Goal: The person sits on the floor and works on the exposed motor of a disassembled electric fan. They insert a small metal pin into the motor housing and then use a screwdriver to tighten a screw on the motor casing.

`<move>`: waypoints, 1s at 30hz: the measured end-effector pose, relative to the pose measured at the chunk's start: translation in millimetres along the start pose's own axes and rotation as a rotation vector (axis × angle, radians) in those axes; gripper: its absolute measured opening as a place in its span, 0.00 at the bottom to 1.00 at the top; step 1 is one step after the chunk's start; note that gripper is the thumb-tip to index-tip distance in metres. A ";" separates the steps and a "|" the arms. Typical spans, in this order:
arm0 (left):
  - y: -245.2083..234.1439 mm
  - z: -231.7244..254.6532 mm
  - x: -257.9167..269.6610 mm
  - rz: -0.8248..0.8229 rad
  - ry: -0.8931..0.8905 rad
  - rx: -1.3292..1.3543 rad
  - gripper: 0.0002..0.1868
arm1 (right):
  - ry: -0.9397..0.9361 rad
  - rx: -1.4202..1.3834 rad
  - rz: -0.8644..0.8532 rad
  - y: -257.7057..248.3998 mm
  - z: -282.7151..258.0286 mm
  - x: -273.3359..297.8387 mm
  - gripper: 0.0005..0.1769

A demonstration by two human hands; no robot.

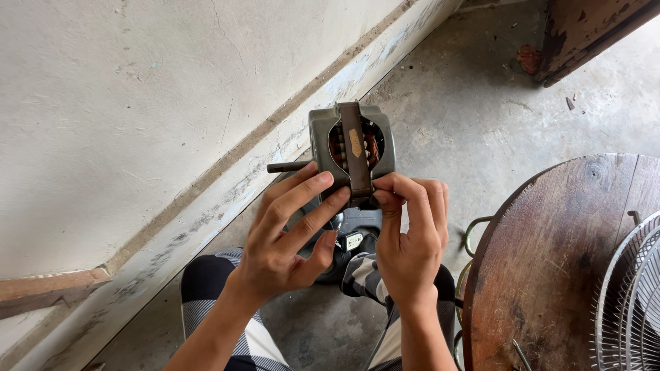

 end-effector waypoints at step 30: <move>39.5 98.6 43.4 0.032 -0.098 0.089 0.22 | 0.261 -0.106 -0.046 -121.1 -1.0 81.6 0.11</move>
Point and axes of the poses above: each hand's wrist, its own x-axis away from the middle knuckle, its own y-axis out of the palm, z = x × y, the point moved 1 cm from there along -x, towards the middle knuckle, and after that the axes turned 13 degrees about x, right-handed, at the moved point
